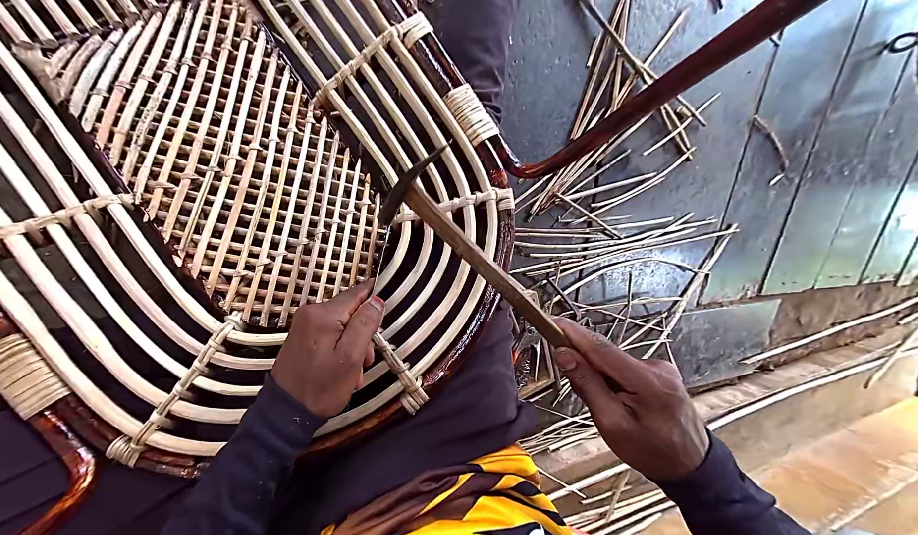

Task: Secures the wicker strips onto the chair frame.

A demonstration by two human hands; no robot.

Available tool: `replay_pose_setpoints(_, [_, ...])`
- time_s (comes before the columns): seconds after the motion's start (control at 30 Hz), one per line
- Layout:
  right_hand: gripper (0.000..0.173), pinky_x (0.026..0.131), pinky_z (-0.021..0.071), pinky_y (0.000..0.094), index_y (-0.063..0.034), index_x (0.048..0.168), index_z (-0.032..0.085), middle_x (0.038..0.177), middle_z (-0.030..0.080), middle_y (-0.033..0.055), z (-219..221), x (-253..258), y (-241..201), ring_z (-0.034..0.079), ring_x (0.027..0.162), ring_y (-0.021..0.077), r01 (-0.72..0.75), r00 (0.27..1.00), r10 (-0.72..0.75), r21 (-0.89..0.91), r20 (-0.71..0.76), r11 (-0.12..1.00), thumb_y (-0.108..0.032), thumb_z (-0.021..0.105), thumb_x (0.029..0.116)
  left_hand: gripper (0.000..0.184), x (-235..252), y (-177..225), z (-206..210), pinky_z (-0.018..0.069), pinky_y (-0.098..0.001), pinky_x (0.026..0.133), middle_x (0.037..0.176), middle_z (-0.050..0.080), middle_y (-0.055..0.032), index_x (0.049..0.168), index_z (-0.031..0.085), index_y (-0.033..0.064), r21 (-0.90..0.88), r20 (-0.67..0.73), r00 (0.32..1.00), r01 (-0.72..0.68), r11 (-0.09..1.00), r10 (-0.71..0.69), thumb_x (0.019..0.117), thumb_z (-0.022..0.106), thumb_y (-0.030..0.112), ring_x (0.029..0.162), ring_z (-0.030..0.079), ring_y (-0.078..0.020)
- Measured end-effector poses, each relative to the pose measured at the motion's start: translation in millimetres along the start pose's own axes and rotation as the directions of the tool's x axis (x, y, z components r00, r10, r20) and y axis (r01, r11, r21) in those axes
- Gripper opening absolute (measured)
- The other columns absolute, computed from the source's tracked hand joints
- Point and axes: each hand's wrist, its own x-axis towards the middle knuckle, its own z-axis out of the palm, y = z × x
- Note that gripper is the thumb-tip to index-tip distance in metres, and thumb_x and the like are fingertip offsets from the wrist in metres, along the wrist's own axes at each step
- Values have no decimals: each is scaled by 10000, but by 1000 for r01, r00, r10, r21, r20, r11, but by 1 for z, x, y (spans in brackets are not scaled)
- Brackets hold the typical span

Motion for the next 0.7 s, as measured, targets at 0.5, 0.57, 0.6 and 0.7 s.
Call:
replay_pose_setpoints(0.5, [374,431,454,309,-210,1360,676,665,622,-65,-16,28,4,510,487,51,-11,1000,11,-6,-14,1000,-338,523,1044,379,10,33,-4,531,-331,352,584,645,-31,1158,719,87,-37,36,987,158,987,-157,1104,410,301,385,584,-150])
replay_pose_setpoints(0.57, [366,439,470,315,-170,1395,633,725,621,-12,-28,23,-17,519,509,89,-42,993,56,136,-106,990,-275,531,1059,376,3,33,-3,542,-343,369,601,658,-26,1080,722,93,-8,54,984,172,985,-171,1096,412,305,402,596,-150])
replay_pose_setpoints(0.6, [375,412,453,317,-154,1418,601,719,596,-4,-31,24,-24,499,491,107,-54,982,91,217,-167,975,-268,520,1069,371,3,31,-1,543,-348,362,597,655,-25,1072,718,94,7,41,990,136,991,-136,1095,411,301,398,596,-149])
replay_pose_setpoints(0.7, [406,350,409,286,-174,1476,523,658,533,-36,-32,30,-30,441,430,103,-40,943,172,417,-284,908,-288,476,1089,421,-3,5,16,554,-360,433,636,654,2,1320,676,53,243,-67,977,-182,953,204,1073,429,288,465,594,-110])
